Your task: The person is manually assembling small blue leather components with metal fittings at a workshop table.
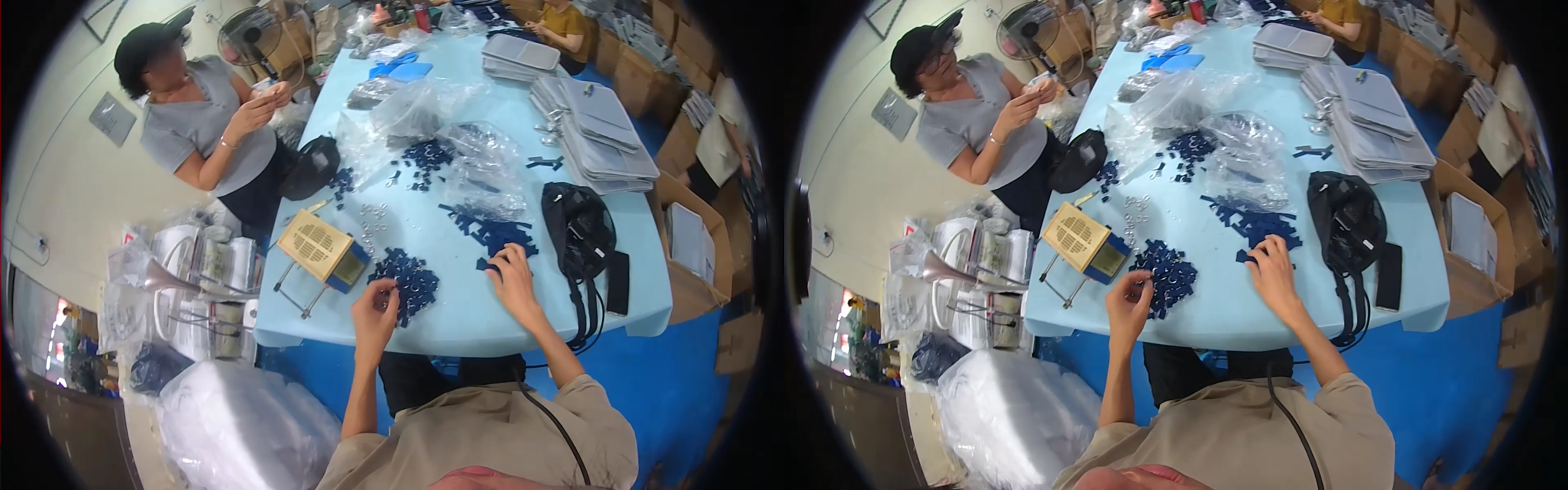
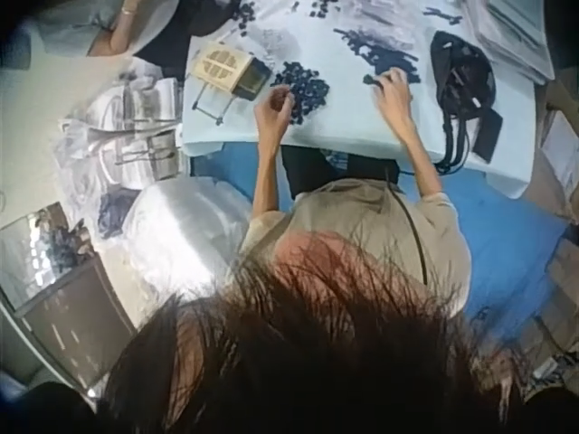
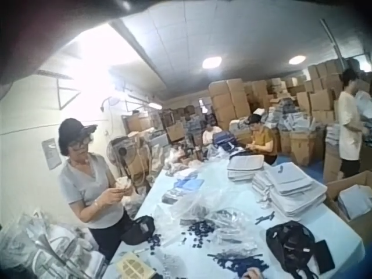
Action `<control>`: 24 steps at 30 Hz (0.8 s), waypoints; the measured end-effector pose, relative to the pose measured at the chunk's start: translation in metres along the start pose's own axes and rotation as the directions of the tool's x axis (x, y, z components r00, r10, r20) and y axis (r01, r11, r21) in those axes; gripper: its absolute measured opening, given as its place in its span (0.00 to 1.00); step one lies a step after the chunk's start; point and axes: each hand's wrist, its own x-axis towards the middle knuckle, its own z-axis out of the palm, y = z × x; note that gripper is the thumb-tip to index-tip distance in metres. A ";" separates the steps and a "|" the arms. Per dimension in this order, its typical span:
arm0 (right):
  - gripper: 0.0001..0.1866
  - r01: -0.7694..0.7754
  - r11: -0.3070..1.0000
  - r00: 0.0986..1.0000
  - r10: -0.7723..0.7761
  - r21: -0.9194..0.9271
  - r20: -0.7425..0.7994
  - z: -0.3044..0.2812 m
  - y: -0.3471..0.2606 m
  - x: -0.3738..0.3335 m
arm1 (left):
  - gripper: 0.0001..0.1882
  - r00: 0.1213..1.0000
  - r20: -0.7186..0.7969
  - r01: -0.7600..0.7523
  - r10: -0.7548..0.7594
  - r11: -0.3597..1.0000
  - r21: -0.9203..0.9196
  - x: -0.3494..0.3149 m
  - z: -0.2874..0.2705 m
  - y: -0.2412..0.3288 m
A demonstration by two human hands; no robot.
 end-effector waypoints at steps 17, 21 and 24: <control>0.05 -0.209 0.830 0.957 0.282 0.517 -0.067 -0.003 -0.007 0.002 | 0.05 0.926 0.146 -0.346 0.347 0.633 0.693 0.159 0.053 -0.060; 0.06 -0.286 0.596 0.914 0.405 0.750 0.026 -0.008 0.005 -0.010 | 0.04 0.938 0.271 -0.347 0.217 0.573 0.742 0.182 0.061 -0.086; 0.07 -0.305 0.521 0.909 0.409 0.797 0.080 -0.013 0.006 -0.008 | 0.05 0.866 0.274 -0.477 0.418 0.528 0.702 0.177 0.049 -0.110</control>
